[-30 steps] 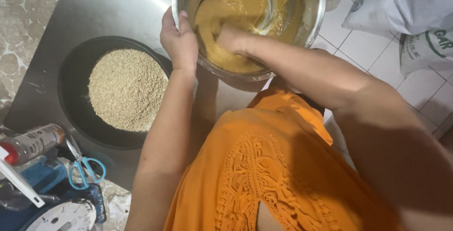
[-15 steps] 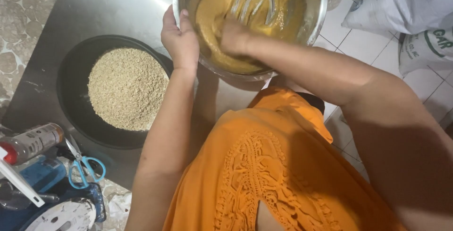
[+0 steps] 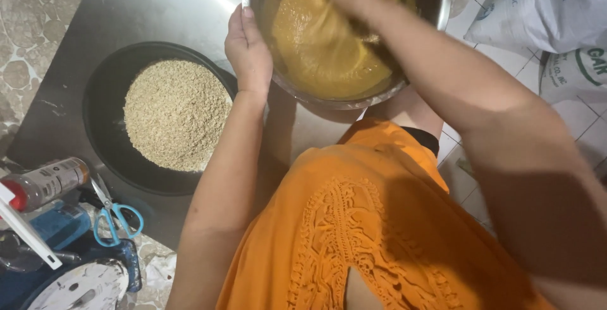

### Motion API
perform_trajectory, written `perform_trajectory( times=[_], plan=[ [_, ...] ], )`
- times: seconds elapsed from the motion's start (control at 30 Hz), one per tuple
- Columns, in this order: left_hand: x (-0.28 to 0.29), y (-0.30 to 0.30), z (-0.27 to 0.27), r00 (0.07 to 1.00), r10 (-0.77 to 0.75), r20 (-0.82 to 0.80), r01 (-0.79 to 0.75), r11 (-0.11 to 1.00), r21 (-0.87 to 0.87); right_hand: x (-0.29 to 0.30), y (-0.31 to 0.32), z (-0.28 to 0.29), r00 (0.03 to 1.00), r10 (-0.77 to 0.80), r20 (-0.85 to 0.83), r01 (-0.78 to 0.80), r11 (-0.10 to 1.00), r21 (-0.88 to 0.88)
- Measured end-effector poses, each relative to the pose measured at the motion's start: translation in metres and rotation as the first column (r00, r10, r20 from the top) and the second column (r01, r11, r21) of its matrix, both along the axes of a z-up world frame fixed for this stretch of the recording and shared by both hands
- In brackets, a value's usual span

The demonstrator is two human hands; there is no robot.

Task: Kneading and mixing a thick yellow dough in a metal bowl by hand on a kitchen counter.

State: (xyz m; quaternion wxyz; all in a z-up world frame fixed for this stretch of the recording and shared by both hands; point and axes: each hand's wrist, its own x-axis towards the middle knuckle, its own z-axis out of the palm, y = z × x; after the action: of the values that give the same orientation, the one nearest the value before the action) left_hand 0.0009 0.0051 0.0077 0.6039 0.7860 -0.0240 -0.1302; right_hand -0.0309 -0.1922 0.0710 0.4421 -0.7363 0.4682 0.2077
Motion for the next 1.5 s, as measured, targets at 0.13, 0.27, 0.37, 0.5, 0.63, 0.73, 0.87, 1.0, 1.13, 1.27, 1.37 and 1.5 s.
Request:
perform_trajectory(
  times=[0.13, 0.27, 0.37, 0.5, 0.63, 0.73, 0.87, 1.0, 1.13, 1.27, 1.37, 1.5],
  plan=[
    [-0.001, -0.002, 0.004, 0.998, 0.012, -0.061, -0.011, 1.0, 0.002, 0.015, 0.008, -0.049, 0.873, -0.143, 0.466, 0.136, 0.989, 0.05],
    [0.0, 0.002, 0.001, 1.0, 0.012, 0.0, -0.012, 1.0, 0.018, 0.026, 0.045, -0.15, 0.672, 0.153, 0.725, -0.134, 0.987, -0.084],
    [0.007, -0.002, -0.003, 0.994, 0.023, 0.104, -0.024, 1.0, 0.013, -0.01, 0.058, -0.095, 0.518, 0.307, 0.798, -0.508, 0.862, -0.002],
    [0.005, -0.002, -0.006, 0.995, 0.05, 0.089, -0.052, 0.999, 0.017, -0.02, 0.061, -0.09, 0.67, 0.423, 0.61, -0.555, 0.831, 0.034],
    [0.005, 0.001, -0.01, 0.99, 0.039, 0.134, -0.042, 0.999, 0.021, 0.019, 0.059, -0.133, 0.598, 0.323, 0.733, -0.229, 0.946, -0.23],
    [0.009, -0.003, -0.032, 0.982, 0.12, 0.147, -0.131, 0.989, 0.064, -0.002, 0.06, -0.092, 0.749, 0.548, 0.373, -0.523, 0.834, -0.176],
    [-0.003, -0.002, -0.003, 0.989, 0.128, 0.07, -0.131, 0.99, 0.047, -0.026, 0.051, -0.079, 0.557, 0.75, 0.356, -0.785, 0.616, -0.069],
    [-0.004, -0.001, -0.001, 0.99, 0.123, 0.063, -0.125, 0.992, 0.036, 0.016, 0.058, -0.139, 0.589, 0.499, 0.636, -0.473, 0.851, -0.229],
    [-0.005, 0.002, 0.0, 0.991, 0.121, 0.059, -0.125, 0.99, 0.065, 0.027, 0.067, -0.081, 0.781, 0.429, 0.454, -0.418, 0.899, -0.131],
    [-0.006, 0.002, -0.004, 0.99, 0.139, 0.026, -0.14, 0.987, 0.076, -0.007, 0.061, -0.052, 0.666, 0.661, 0.346, -0.692, 0.721, -0.045],
    [-0.006, 0.005, 0.007, 0.992, 0.104, 0.07, -0.106, 0.994, 0.029, 0.005, 0.068, -0.076, 0.639, 0.539, 0.549, -0.612, 0.788, -0.061],
    [0.0, 0.004, -0.004, 0.997, 0.058, 0.049, -0.061, 0.996, 0.06, 0.067, 0.029, -0.16, 0.351, 0.852, 0.389, -0.487, 0.521, -0.701]
  ],
)
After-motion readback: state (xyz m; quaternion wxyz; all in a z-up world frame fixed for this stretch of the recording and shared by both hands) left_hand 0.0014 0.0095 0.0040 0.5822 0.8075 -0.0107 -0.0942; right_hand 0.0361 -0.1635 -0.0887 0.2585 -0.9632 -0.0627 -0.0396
